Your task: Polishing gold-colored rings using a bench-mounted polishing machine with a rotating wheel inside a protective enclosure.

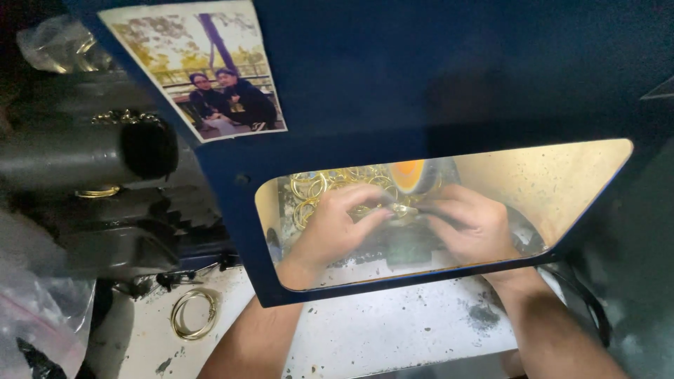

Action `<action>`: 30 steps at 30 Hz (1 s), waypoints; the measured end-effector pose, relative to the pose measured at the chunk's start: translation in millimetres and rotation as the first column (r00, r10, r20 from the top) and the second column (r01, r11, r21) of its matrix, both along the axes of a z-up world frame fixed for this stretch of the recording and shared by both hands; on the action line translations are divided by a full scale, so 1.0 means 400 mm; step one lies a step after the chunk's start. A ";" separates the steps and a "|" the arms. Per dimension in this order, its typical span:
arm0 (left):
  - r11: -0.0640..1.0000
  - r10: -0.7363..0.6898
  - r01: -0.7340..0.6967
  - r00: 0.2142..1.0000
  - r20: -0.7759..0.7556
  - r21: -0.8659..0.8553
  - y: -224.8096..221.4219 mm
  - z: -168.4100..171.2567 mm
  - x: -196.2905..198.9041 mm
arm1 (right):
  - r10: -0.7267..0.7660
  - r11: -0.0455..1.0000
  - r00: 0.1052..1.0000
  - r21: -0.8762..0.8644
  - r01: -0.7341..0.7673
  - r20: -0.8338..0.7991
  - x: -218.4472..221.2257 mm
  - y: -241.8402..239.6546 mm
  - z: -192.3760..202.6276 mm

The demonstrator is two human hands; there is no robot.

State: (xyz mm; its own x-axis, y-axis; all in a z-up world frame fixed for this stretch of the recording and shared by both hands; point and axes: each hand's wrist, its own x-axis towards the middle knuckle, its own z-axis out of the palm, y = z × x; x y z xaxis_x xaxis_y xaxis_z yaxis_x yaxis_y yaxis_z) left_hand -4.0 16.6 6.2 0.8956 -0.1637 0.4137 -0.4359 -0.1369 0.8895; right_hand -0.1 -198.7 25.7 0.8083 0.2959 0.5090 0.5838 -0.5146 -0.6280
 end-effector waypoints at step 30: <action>0.981 0.132 -0.170 0.940 -0.316 -0.098 -0.003 -0.036 0.008 | 0.017 0.967 0.898 0.235 0.097 -0.440 0.016 0.041 -0.066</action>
